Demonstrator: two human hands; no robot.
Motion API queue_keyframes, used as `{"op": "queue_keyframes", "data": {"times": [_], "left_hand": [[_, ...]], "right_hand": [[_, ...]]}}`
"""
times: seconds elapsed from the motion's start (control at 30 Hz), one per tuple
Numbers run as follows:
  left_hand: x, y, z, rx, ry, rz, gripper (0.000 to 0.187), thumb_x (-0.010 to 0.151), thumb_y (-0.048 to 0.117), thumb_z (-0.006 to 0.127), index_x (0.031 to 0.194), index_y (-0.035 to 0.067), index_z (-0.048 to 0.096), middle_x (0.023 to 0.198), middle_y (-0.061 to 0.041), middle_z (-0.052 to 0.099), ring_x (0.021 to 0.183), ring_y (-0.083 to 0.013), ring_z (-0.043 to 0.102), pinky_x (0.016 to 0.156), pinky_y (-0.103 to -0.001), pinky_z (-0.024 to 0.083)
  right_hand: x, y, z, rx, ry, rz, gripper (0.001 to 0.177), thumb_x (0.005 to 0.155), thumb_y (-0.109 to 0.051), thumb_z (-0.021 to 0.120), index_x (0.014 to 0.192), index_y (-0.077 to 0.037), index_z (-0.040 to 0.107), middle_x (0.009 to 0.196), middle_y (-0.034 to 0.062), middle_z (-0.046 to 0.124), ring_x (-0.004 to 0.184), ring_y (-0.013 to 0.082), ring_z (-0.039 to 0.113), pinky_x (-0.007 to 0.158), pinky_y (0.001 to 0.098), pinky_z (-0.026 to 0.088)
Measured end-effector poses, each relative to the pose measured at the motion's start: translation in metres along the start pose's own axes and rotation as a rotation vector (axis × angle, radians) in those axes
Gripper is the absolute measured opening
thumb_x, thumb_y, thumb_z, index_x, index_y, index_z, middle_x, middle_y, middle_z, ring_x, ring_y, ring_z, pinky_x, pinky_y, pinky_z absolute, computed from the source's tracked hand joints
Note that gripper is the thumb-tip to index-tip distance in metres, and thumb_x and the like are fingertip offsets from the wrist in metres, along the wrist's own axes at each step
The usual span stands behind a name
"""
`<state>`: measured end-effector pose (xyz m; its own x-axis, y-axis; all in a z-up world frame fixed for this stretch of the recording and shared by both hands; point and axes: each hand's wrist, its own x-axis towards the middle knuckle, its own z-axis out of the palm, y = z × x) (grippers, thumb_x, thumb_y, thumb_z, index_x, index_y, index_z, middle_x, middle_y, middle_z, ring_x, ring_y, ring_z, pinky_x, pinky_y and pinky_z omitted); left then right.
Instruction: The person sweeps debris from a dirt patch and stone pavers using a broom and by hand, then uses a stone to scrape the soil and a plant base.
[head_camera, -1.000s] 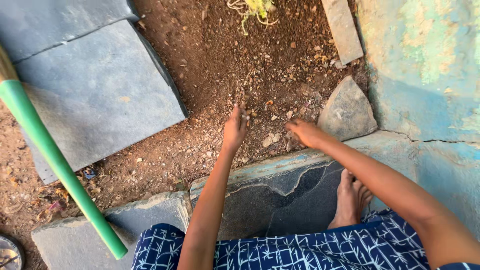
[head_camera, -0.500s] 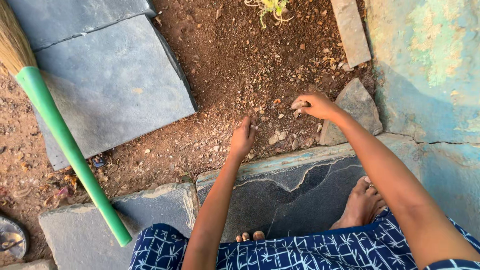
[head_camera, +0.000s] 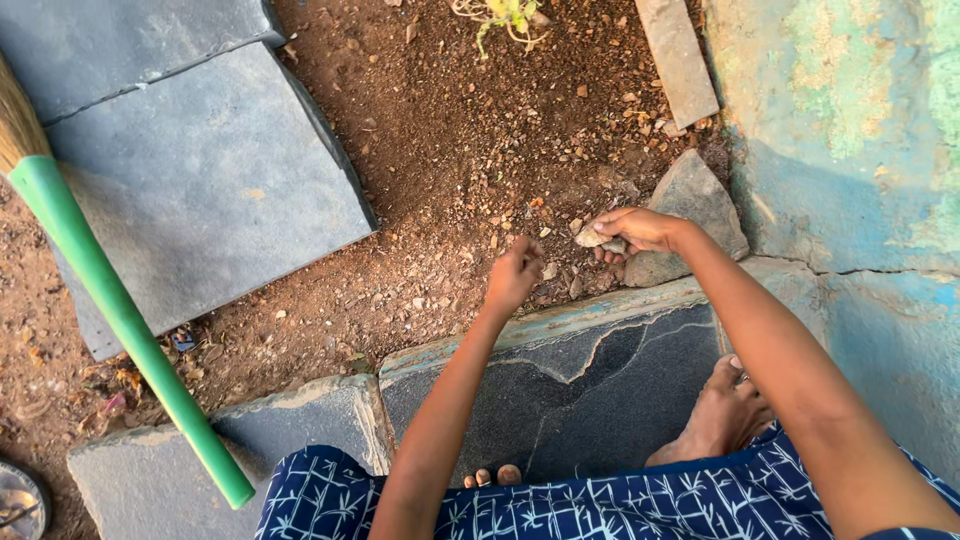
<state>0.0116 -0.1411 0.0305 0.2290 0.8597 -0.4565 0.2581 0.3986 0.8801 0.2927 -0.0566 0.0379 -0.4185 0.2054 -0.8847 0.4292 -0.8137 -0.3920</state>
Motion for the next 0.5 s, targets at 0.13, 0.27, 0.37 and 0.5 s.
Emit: {"op": "queue_keyframes", "data": {"times": [0.13,0.27,0.37,0.5], "left_hand": [[0.003,-0.003,0.015,0.072,-0.017,0.037,0.014,0.09,0.004,0.058,0.103,0.006,0.061,0.081,-0.01,0.074,0.068,-0.0189,0.073,0.062,-0.035,0.057],[-0.001,-0.002,0.019,0.14,0.021,0.105,0.013,0.09,0.009,0.059,0.102,0.005,0.06,0.079,-0.01,0.072,0.066,-0.0187,0.071,0.061,-0.036,0.055],[-0.005,-0.003,0.019,0.07,-0.016,-0.001,0.01,0.091,0.008,0.057,0.099,0.004,0.06,0.076,-0.009,0.071,0.062,-0.0189,0.071,0.059,-0.035,0.055],[-0.002,-0.003,0.02,0.049,-0.038,-0.042,0.011,0.091,0.008,0.056,0.101,0.005,0.06,0.077,-0.008,0.071,0.06,-0.0182,0.069,0.057,-0.034,0.054]], "right_hand": [[-0.013,-0.012,0.004,-0.048,0.107,-0.009,0.041,0.104,-0.026,0.05,0.141,-0.01,0.051,0.106,0.0126,0.072,0.087,0.0189,0.067,0.073,0.0349,0.057],[-0.016,-0.017,-0.052,-0.099,0.48,-0.119,0.031,0.104,-0.021,0.048,0.131,-0.012,0.06,0.106,0.0095,0.071,0.082,0.023,0.068,0.065,0.0423,0.056],[-0.04,-0.011,-0.106,-0.586,0.947,-0.479,0.044,0.086,0.001,0.065,0.128,-0.013,0.066,0.107,0.0138,0.073,0.092,0.0257,0.07,0.08,0.0413,0.057],[-0.077,-0.009,-0.136,-0.924,1.19,-0.518,0.027,0.103,-0.004,0.067,0.129,-0.009,0.068,0.11,0.0211,0.071,0.1,0.0399,0.068,0.086,0.0489,0.055]]}}
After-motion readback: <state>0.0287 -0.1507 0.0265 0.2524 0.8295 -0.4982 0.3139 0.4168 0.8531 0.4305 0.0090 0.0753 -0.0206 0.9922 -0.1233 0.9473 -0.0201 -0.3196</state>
